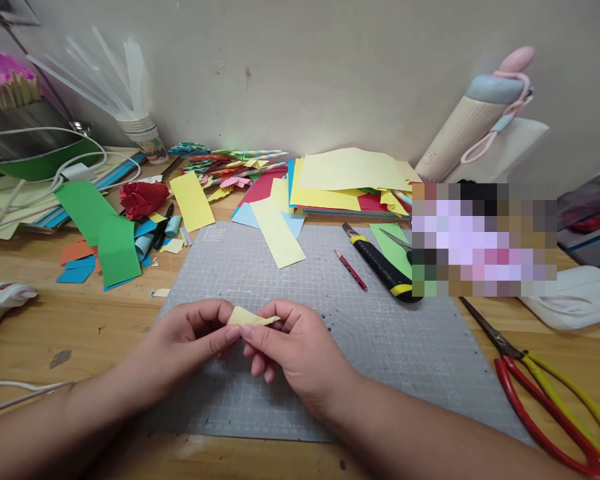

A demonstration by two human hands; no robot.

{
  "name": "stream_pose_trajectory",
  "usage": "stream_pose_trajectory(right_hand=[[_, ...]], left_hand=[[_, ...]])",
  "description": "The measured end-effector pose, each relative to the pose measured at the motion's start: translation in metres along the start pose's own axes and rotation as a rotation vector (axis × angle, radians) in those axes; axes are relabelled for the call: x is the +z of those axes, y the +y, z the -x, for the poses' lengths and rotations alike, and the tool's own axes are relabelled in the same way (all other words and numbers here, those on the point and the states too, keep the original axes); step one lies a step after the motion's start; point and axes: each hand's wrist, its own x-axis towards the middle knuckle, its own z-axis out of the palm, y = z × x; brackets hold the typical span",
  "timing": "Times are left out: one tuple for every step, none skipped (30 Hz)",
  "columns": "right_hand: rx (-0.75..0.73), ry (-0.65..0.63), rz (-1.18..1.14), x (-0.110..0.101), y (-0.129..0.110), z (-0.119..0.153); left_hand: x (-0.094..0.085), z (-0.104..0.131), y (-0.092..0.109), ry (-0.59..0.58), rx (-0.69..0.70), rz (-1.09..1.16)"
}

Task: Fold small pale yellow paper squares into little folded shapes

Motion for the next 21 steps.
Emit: stream_pose_trajectory(right_hand=[[0.02, -0.009, -0.057, 0.0004, 0.0006, -0.0001], [0.04, -0.016, -0.111, 0.0007, 0.0012, -0.0002], [0.06, -0.025, -0.157, 0.001, 0.0019, -0.0003], [0.077, -0.031, -0.194, 0.0011, 0.0024, -0.0003], [0.09, -0.033, -0.221, 0.001, 0.0027, -0.0004], [0.1, -0.033, -0.236, 0.0006, 0.0027, -0.0004], [0.108, -0.034, -0.238, 0.0001, 0.0024, -0.0006], [0.113, -0.038, -0.232, -0.0007, 0.0018, -0.0008], [0.115, -0.047, -0.219, -0.0016, 0.001, -0.001], [0.113, -0.059, -0.208, -0.0026, 0.0001, -0.0014], [0.11, -0.072, -0.197, -0.0036, -0.0008, -0.002], [0.104, -0.082, -0.189, -0.0044, -0.0015, -0.0026], [0.095, -0.085, -0.187, -0.0052, -0.002, -0.0034], [0.086, -0.083, -0.186, -0.0057, -0.0023, -0.0042], [0.078, -0.08, -0.182, -0.006, -0.0022, -0.0051], [0.071, -0.075, -0.177, -0.0062, -0.002, -0.0059], [0.066, -0.07, -0.174, -0.0061, -0.0015, -0.0066], [0.064, -0.064, -0.173, -0.0059, -0.0009, -0.0071], [0.066, -0.061, -0.174, -0.0057, -0.0002, -0.0074], [0.07, -0.06, -0.177, -0.0054, 0.0004, -0.0074], [0.073, -0.058, -0.182, -0.0052, 0.001, -0.0071]], left_hand=[[-0.0013, -0.0002, -0.0004, -0.023, -0.019, 0.026], [-0.0026, -0.0005, -0.0009, -0.044, -0.038, 0.049], [-0.0038, -0.0008, -0.0016, -0.059, -0.057, 0.068], [-0.0047, -0.0012, -0.0022, -0.069, -0.071, 0.081], [-0.0055, -0.0015, -0.0027, -0.073, -0.08, 0.089], [-0.0061, -0.0018, -0.003, -0.071, -0.085, 0.094], [-0.0065, -0.0021, -0.0032, -0.065, -0.088, 0.091], [-0.0068, -0.0025, -0.0031, -0.057, -0.089, 0.084], [-0.007, -0.0028, -0.003, -0.048, -0.089, 0.076], [-0.0071, -0.0032, -0.0028, -0.039, -0.09, 0.07], [-0.0072, -0.0036, -0.0026, -0.031, -0.09, 0.065], [-0.0073, -0.0039, -0.0025, -0.022, -0.091, 0.061], [-0.0075, -0.0042, -0.0026, -0.01, -0.094, 0.059], [-0.0076, -0.0045, -0.0027, 0.008, -0.099, 0.058], [-0.0079, -0.0047, -0.003, 0.026, -0.107, 0.054], [-0.0082, -0.0049, -0.0032, 0.046, -0.118, 0.045], [-0.0085, -0.005, -0.0035, 0.064, -0.129, 0.034], [-0.0089, -0.005, -0.0038, 0.079, -0.138, 0.025], [-0.0094, -0.005, -0.0039, 0.083, -0.144, 0.017], [-0.0099, -0.005, -0.0039, 0.08, -0.145, 0.01], [-0.0103, -0.005, -0.0037, 0.074, -0.143, 0.005]])
